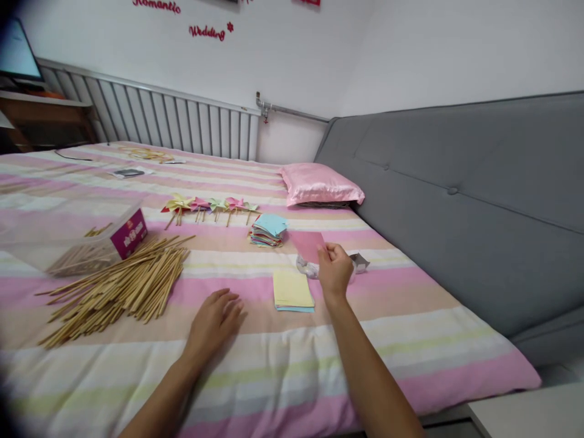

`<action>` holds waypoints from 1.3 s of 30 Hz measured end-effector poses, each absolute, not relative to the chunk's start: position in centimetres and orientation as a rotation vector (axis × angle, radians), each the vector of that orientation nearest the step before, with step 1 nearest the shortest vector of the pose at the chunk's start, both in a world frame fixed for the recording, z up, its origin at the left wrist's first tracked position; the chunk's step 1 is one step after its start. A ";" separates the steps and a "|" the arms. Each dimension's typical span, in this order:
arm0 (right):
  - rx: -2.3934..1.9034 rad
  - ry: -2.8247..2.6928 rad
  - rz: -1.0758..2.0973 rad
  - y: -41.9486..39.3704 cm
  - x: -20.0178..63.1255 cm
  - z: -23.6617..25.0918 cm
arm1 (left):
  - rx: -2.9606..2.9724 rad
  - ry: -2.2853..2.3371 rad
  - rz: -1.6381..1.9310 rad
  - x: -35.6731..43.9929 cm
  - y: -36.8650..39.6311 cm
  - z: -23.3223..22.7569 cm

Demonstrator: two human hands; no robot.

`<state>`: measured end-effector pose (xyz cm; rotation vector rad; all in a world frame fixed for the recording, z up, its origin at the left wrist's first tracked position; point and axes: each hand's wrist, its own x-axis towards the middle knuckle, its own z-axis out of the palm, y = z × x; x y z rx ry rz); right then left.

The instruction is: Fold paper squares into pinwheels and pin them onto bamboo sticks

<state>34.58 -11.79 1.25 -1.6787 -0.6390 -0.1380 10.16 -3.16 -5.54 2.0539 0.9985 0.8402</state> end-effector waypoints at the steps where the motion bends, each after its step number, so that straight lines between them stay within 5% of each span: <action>1: -1.628 -0.645 -0.164 -10.9 34.3 2.3 | 1.979 1.012 0.847 10.8 -2.7 -5.2; 9: -1.213 -1.095 -0.227 -3.2 26.2 4.9 | 1.437 0.964 0.859 12.4 -0.1 -3.9; 14: -1.323 -1.340 0.159 -1.5 23.7 -2.5 | 0.385 0.668 0.899 9.5 0.8 -4.1; 21: -1.243 -1.402 0.738 -1.7 24.7 -5.5 | 0.229 0.583 1.065 8.9 0.7 -3.0; 28: -1.419 -1.571 0.917 -2.9 25.3 -4.1 | 0.854 0.964 1.038 8.6 0.1 -5.0; 33: -1.694 -1.424 0.694 -3.0 26.7 -4.1 | 1.836 1.498 1.139 7.9 -0.3 -5.4; 39: -1.712 -1.337 0.601 -2.3 26.3 -5.4 | 2.649 1.184 0.704 8.9 -1.7 -5.9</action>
